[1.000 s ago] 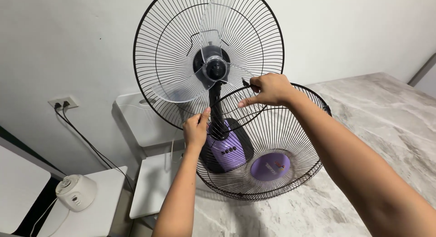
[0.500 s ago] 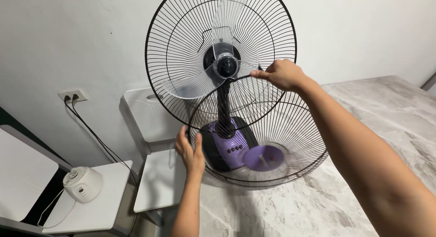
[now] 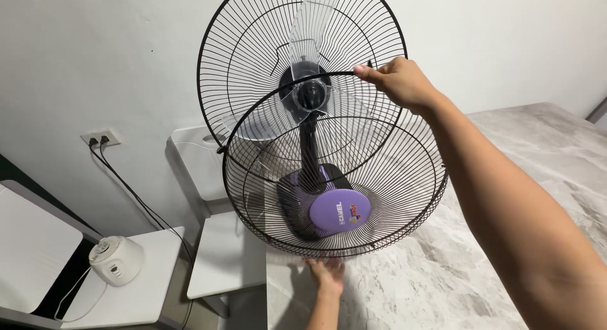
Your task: The person assembles a standing fan by attaching the fan blades to the motor hub, securing them with a nut, and then attaching the front protective cage. The person handles the fan blades, nut, and cage by hand.
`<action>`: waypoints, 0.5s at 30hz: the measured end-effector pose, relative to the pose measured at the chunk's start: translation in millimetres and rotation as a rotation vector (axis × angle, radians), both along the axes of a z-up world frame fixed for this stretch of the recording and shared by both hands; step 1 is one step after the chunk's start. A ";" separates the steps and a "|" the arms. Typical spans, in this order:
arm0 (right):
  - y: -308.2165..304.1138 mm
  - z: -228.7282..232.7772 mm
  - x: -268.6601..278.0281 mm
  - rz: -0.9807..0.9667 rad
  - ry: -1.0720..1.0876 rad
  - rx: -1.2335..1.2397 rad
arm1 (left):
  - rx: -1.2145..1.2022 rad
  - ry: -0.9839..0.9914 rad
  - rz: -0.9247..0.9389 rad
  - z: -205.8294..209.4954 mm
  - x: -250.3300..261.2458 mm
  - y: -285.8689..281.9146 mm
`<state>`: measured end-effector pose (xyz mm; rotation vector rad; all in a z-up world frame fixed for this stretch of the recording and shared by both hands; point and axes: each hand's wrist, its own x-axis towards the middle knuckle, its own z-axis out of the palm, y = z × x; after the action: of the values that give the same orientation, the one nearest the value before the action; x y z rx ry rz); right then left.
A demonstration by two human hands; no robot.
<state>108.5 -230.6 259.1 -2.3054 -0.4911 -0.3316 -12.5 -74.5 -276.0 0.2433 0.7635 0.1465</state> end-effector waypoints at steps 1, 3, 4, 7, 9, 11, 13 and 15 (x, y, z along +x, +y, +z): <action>2.0 2.5 -2.2 -0.010 -0.011 -0.019 | -0.044 -0.041 0.008 9.7 3.0 -8.8; 3.2 9.9 -5.0 -0.031 -0.037 -0.057 | -0.061 -0.084 -0.014 29.8 7.4 -11.0; 0.0 12.4 -5.7 -0.041 -0.039 -0.030 | -0.070 -0.105 -0.026 36.6 8.1 -10.5; -21.0 19.1 -2.8 -0.097 -0.039 0.073 | 0.001 -0.112 -0.048 52.1 15.3 9.7; -41.7 14.8 1.6 -0.159 -0.016 0.179 | 0.091 -0.241 -0.034 64.4 16.9 36.4; -65.3 -0.1 7.8 -0.011 0.100 0.507 | 0.180 -0.342 0.011 85.1 16.0 70.7; -87.8 -26.0 14.5 -0.031 0.097 0.632 | 0.246 -0.367 0.067 117.9 16.4 106.4; -104.9 -61.2 22.7 -0.010 0.179 0.821 | 0.329 -0.420 0.103 158.4 17.1 147.8</action>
<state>131.2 -335.5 197.9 -1.5183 -0.1919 -0.2621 4.6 73.3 -117.6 0.4687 0.3301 0.4084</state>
